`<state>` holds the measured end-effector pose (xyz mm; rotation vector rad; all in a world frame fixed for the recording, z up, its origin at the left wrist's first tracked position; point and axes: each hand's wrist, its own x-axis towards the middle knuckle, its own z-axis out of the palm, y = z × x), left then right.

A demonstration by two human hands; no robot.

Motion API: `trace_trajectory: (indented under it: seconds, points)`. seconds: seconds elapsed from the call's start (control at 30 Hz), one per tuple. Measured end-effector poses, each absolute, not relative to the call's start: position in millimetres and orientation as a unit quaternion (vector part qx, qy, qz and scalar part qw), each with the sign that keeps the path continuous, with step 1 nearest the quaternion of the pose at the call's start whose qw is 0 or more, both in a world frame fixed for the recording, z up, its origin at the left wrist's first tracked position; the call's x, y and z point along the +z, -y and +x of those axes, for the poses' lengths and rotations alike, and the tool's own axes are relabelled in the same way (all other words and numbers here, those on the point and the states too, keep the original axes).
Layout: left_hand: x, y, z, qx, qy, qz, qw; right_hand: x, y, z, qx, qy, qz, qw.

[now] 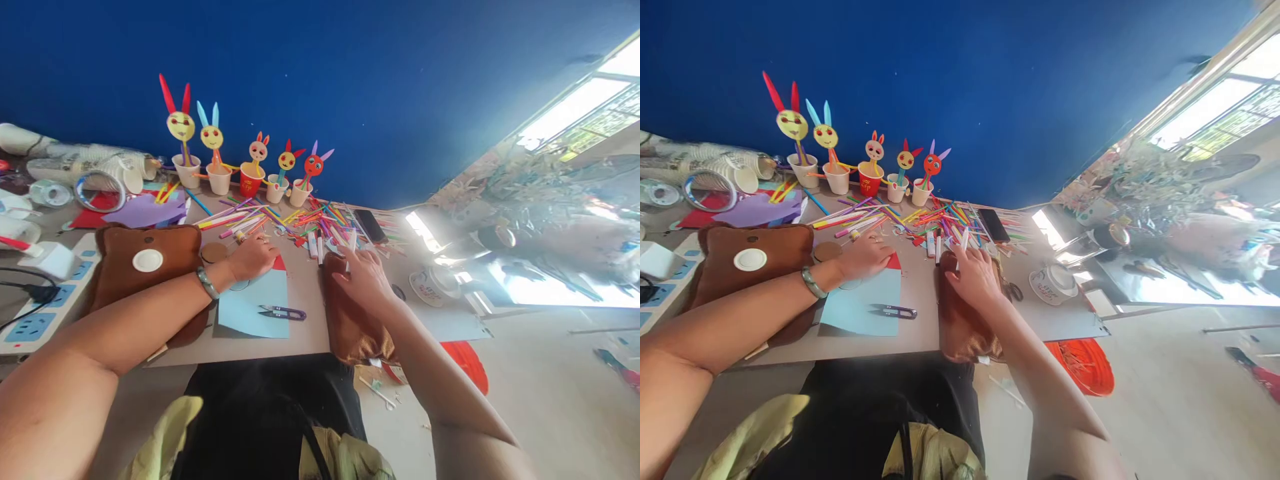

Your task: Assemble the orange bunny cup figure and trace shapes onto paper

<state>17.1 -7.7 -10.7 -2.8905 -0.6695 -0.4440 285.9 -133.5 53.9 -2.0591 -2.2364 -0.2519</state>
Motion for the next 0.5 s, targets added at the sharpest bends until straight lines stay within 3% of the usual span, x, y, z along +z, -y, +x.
trace_trajectory:
  seconds: [0.1, 0.3, 0.5]
  points:
    - [-14, 5, 16, -0.193, 0.282, -0.940, 0.019, 53, 107, 287, -0.033, 0.706, -0.707, 0.031]
    - [-24, -15, 12, -0.452, 0.430, -0.770, -0.133, 39, 68, 264, -0.004, 0.712, -0.701, 0.037]
    - [-29, -37, 11, -0.603, 0.426, -0.632, -0.235, 23, 49, 222, 0.056, 0.777, -0.617, 0.110]
